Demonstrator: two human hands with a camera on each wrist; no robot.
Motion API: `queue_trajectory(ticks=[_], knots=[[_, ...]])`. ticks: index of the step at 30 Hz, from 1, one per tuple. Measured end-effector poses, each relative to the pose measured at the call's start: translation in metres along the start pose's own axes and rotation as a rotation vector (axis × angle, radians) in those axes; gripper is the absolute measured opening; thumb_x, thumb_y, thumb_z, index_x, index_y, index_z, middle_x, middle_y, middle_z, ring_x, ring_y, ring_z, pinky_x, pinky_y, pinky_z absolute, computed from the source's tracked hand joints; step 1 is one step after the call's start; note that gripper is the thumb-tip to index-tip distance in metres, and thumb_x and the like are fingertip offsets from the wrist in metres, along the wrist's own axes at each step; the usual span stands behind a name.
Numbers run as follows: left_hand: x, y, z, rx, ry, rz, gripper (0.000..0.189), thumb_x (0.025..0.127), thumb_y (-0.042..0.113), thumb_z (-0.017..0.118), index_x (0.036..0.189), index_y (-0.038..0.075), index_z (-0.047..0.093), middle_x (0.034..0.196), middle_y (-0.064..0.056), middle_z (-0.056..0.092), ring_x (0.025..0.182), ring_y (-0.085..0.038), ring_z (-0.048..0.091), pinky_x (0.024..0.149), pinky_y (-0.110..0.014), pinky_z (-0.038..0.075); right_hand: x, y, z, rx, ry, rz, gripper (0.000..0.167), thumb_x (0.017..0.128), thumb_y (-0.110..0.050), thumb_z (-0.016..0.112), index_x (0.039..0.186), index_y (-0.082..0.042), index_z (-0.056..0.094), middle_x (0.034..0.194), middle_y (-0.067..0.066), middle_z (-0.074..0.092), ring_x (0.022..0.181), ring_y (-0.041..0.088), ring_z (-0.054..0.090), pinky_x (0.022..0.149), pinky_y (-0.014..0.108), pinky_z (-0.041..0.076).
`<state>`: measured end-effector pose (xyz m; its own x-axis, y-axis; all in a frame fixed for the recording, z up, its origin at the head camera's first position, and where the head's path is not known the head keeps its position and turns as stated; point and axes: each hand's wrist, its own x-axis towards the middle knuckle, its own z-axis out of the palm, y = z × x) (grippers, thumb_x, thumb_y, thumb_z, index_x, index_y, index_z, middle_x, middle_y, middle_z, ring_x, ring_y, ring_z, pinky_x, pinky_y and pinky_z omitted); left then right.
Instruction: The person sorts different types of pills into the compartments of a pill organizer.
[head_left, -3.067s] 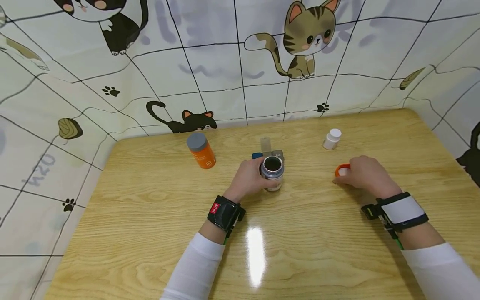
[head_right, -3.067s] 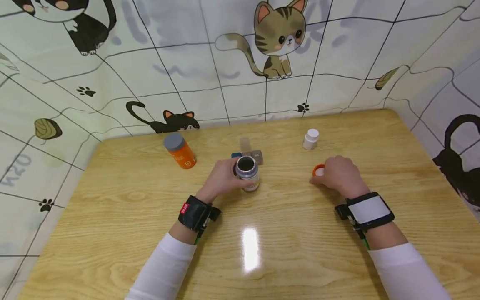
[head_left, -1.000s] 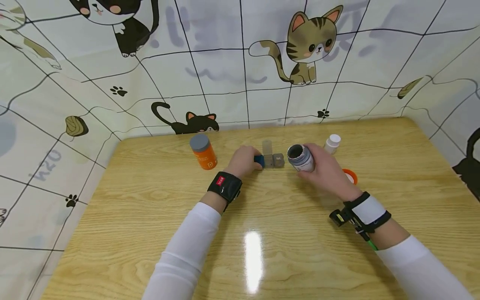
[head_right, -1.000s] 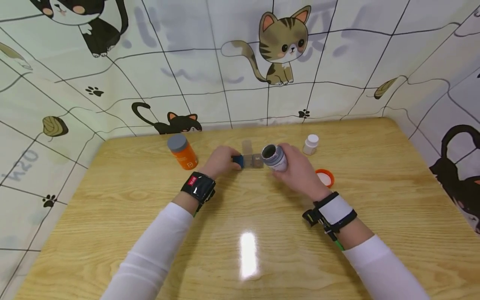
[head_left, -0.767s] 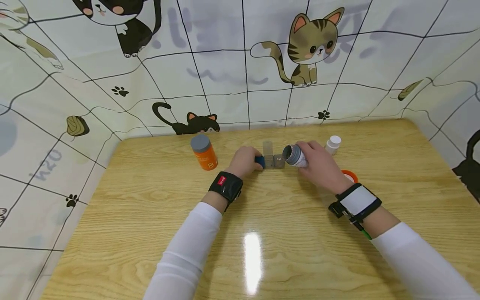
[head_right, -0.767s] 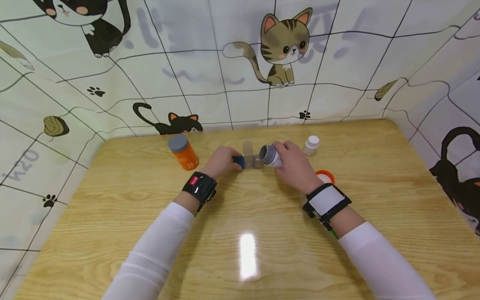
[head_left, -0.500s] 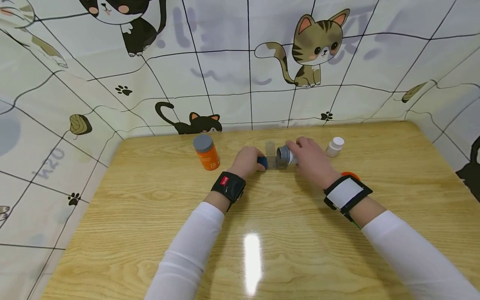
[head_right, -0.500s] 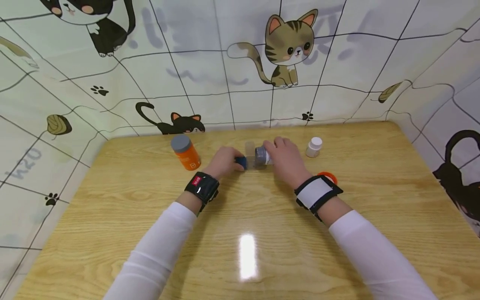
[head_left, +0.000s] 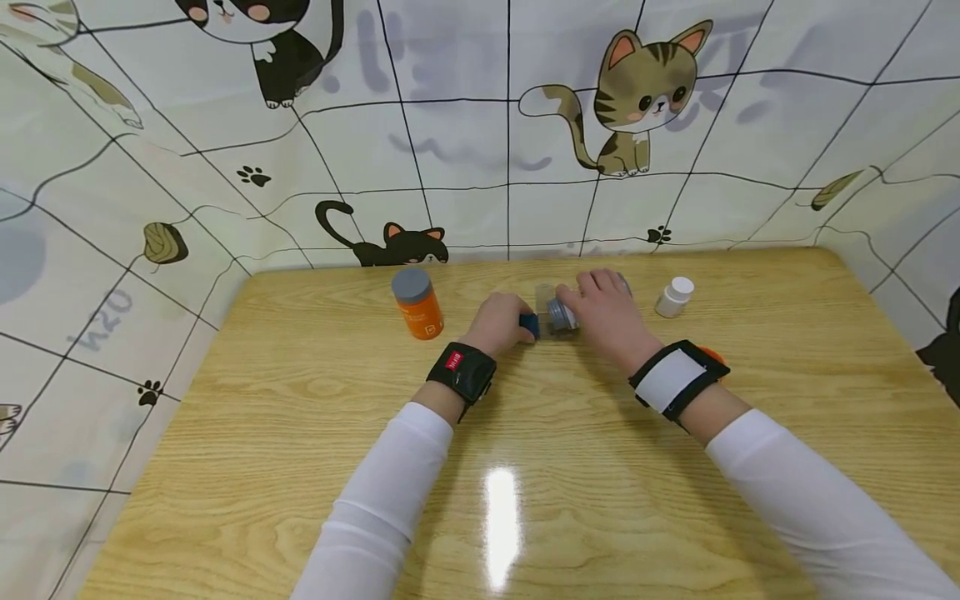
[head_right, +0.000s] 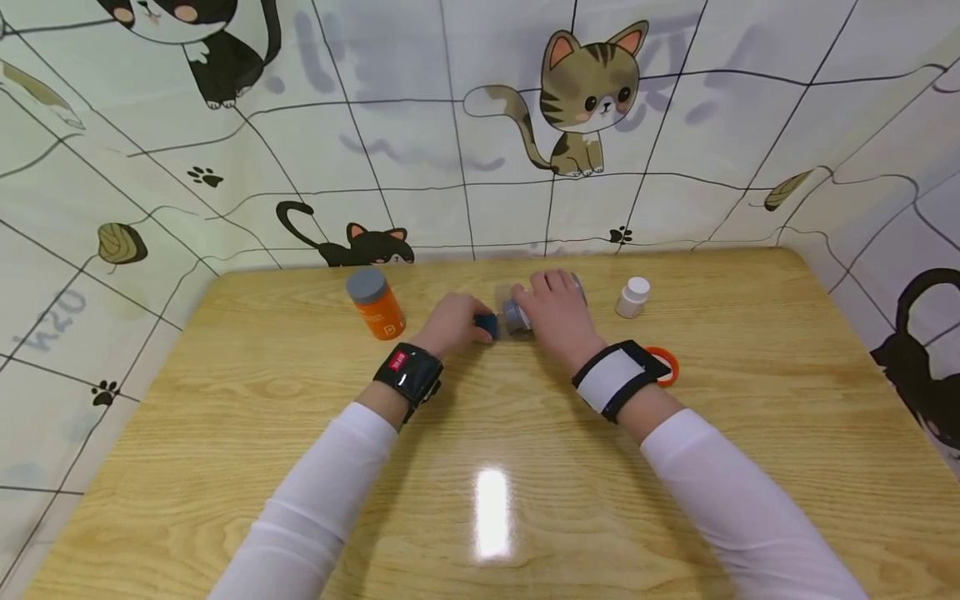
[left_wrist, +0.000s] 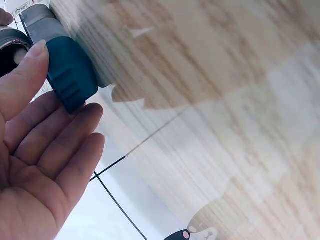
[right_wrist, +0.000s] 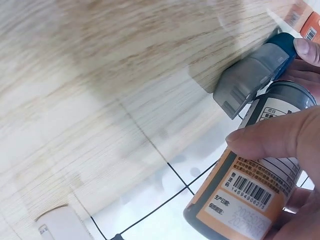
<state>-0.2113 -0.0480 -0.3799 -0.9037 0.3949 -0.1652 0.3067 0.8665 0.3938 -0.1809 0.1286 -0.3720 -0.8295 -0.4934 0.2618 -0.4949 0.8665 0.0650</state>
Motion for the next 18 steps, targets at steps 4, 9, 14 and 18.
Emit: queue_trajectory(ticks=[4,9,14,18], knots=[[-0.0001,0.0011,0.0,-0.015,-0.002,-0.006,0.039,0.081,0.02,0.071,0.118,0.009,0.064,0.117,-0.006,0.065,0.107,-0.02,0.06,0.09,-0.03,0.049,0.0018,-0.0007,0.0006,-0.014,0.011,-0.009,0.033,0.088,0.008,0.051,0.117,-0.008,0.055,0.109,0.02,0.053,0.112,0.038,0.047,0.104,0.05,0.033],[0.0019,0.0002,0.0013,-0.007,0.003,-0.002,0.04,0.08,0.02,0.072,0.118,0.009,0.064,0.117,-0.006,0.066,0.107,-0.02,0.06,0.09,-0.03,0.049,0.0026,-0.0004,0.0017,-0.021,0.022,-0.013,0.032,0.088,0.007,0.052,0.116,-0.008,0.055,0.109,0.02,0.053,0.111,0.038,0.046,0.104,0.049,0.032],[0.0036,-0.002,0.0028,-0.001,0.002,0.001,0.041,0.08,0.021,0.072,0.119,0.009,0.064,0.118,-0.006,0.065,0.108,-0.02,0.06,0.091,-0.031,0.049,0.0038,-0.0012,0.0021,-0.024,0.034,-0.023,0.029,0.089,0.006,0.051,0.114,-0.008,0.056,0.107,0.019,0.052,0.11,0.037,0.046,0.105,0.049,0.032],[0.0038,-0.0027,0.0025,-0.011,-0.002,0.003,0.041,0.08,0.021,0.072,0.119,0.009,0.064,0.117,-0.007,0.065,0.108,-0.021,0.06,0.09,-0.031,0.049,0.0056,-0.0022,0.0019,-0.066,0.053,-0.054,0.027,0.089,0.006,0.051,0.112,-0.009,0.056,0.106,0.018,0.052,0.107,0.036,0.046,0.104,0.047,0.032]])
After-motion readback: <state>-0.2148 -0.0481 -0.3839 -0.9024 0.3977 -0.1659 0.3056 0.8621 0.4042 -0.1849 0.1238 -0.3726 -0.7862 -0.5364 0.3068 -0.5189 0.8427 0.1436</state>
